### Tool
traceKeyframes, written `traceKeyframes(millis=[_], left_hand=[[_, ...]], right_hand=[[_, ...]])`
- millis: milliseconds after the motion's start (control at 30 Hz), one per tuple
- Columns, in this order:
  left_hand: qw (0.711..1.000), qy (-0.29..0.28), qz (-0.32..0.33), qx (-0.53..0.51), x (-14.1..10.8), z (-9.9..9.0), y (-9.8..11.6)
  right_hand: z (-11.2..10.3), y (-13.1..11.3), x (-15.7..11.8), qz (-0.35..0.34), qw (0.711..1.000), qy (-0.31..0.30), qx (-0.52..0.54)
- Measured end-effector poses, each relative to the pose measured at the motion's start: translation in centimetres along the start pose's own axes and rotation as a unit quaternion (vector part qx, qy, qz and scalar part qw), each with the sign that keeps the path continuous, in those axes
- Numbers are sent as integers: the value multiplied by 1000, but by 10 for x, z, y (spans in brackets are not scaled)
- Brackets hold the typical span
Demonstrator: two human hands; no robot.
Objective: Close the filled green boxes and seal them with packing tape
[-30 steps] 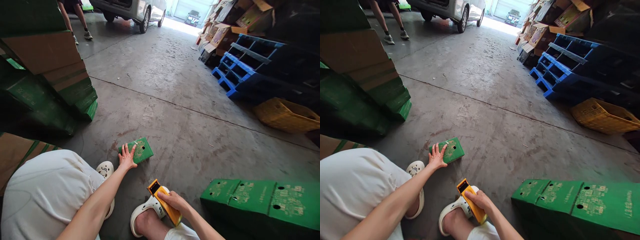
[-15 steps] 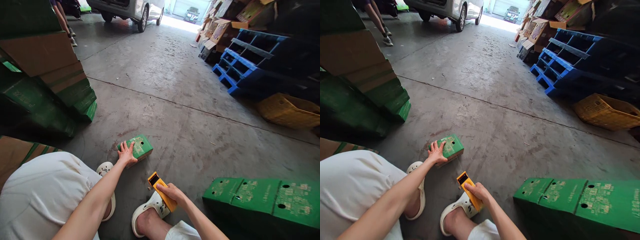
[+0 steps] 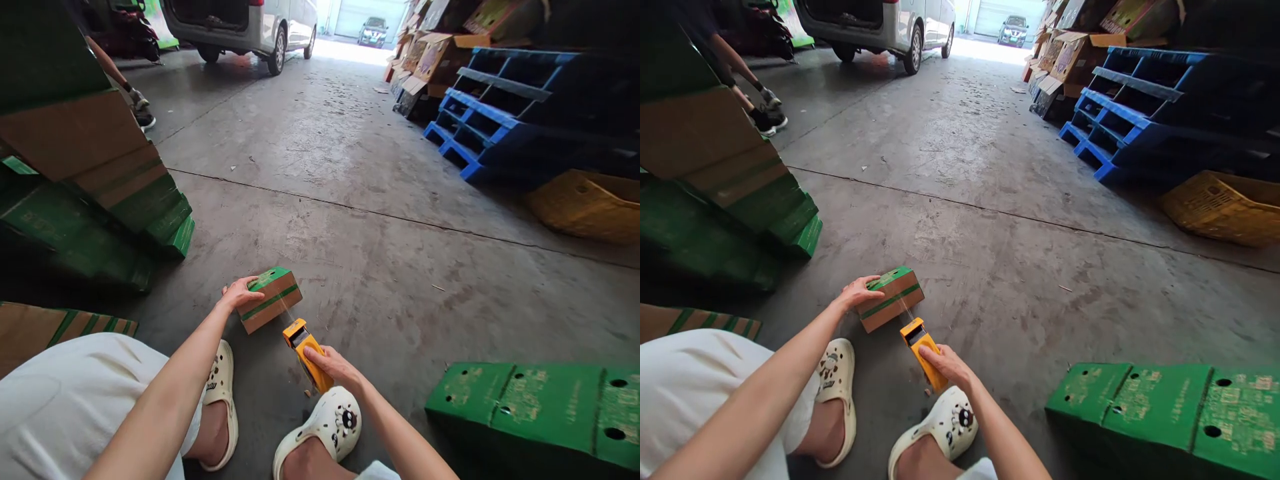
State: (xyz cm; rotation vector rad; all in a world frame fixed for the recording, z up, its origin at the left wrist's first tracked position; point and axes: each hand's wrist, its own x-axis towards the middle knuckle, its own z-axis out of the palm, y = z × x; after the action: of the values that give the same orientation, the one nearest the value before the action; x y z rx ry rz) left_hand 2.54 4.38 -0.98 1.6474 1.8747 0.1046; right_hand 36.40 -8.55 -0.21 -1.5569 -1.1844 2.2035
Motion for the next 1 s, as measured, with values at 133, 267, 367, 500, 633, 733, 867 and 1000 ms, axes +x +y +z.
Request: traceKeyframes(millis=[133,267,367,500,633,733,867,1000], left_hand=[[998,64,15,-4,6,2,5],[993,99,60,-1,11,12,10],[991,108,74,4,15,21,12],[989,126,70,24,19,26,11],[987,122,70,76,22,26,10],[983,102,70,134,19,30,12],[979,30,69,188,12,35,18],[972,-25,59,226,11,35,19]], right_hand=[[3,-7,25,-15,1000,3,4],[-3,-12,41,-24,1000,-2,16],[-10,-13,49,-31,999,-9,19],[-12,-12,60,-38,999,-17,31],[-12,-10,74,-49,997,-22,47],[-15,-7,84,-48,997,-35,48],[-22,-2,98,-53,997,-43,46],[-22,-4,114,-65,994,-50,71]])
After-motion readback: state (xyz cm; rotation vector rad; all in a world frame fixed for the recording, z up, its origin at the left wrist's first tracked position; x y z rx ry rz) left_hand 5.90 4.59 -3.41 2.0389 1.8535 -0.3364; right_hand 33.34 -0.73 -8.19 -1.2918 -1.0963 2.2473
